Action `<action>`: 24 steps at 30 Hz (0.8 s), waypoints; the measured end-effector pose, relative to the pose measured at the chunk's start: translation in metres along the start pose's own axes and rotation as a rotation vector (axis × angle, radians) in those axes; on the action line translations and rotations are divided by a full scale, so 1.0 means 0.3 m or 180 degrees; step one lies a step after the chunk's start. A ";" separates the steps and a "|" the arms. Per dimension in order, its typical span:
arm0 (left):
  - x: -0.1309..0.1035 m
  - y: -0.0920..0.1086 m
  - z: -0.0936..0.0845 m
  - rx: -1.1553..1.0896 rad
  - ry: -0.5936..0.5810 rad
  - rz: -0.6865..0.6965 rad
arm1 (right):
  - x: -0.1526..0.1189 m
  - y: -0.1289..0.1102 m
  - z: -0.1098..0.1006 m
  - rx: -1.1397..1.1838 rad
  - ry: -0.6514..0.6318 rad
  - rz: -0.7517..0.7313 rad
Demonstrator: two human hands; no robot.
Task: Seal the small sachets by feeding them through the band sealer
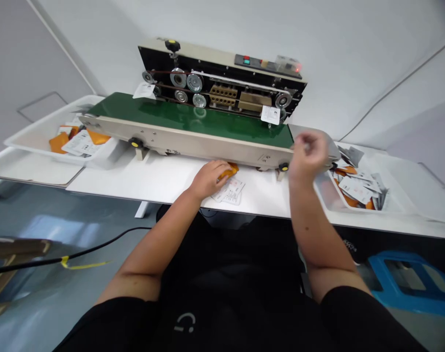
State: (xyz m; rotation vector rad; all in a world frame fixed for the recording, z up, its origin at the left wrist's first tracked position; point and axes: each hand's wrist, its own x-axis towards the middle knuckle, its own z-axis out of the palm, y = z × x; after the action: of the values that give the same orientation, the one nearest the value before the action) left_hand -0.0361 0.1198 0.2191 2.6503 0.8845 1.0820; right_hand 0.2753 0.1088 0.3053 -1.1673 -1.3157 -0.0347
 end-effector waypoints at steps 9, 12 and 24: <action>-0.008 0.006 0.027 -0.0031 -0.0057 -0.0346 | -0.498 -0.069 0.074 -0.0550 -0.3126 -0.0083; -0.012 0.009 0.024 0.0015 0.0003 -0.0392 | -0.502 -0.038 0.069 -0.0528 -0.2986 0.0070; -0.002 0.051 -0.014 -0.0318 -0.0499 0.0188 | -0.505 -0.044 0.029 0.0117 -0.1552 0.0842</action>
State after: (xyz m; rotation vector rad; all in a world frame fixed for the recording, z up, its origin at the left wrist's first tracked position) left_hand -0.0321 0.1068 0.2270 2.6496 0.7076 0.8907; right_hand 0.2101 0.0220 0.1983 -1.3605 -1.5600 0.4917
